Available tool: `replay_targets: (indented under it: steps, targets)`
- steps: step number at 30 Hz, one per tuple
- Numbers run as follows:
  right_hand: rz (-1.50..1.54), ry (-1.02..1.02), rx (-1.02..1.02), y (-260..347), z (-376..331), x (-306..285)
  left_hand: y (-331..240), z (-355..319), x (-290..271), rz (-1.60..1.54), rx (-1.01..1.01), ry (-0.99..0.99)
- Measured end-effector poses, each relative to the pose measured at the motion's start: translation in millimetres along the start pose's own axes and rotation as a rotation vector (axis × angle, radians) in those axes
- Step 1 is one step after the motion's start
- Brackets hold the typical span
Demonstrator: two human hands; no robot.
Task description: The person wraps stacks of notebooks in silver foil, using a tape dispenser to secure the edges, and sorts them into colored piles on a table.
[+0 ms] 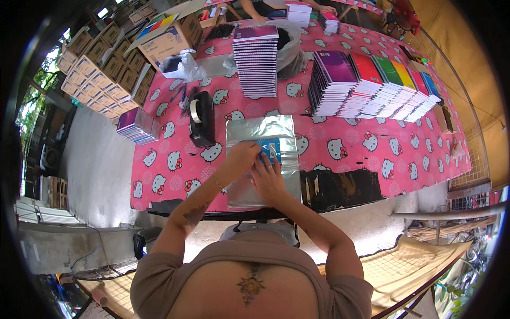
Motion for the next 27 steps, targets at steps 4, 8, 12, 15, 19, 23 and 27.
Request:
replay_targets:
  steps: [4,8,12,15,19,23,27]
  targets:
    - [-0.007,-0.004,-0.086,-13,-1,9,-13,-13,7,-0.086,-0.106,-0.130]
    - [0.260,0.002,-0.031,-27,3,3,-8,-14,7,-0.325,-0.317,-0.034]
    - [0.657,-0.072,0.126,-55,3,1,-10,-17,4,-0.298,-0.300,-0.094]
    - [0.342,-0.122,0.046,-39,14,-46,-20,-34,18,-0.050,-0.179,-0.236]
    - [-0.092,-0.014,-0.247,-57,19,-36,-39,-34,5,-0.042,-0.198,-0.158]
    - [-0.181,0.071,-0.303,-66,16,-19,-50,-57,0,0.070,-0.276,-0.270]
    - [-0.136,0.060,-0.325,-63,18,-25,0,-89,-6,0.109,-0.550,-0.417]
Point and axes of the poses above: each hand's wrist, its own z-axis towards the middle knuckle, its own x-axis out of the palm, y = z × x, the point moved 5 cm from there along z, towards the middle knuckle, and after that the axes turned 6 degrees about -x, right-handed, at the moved point
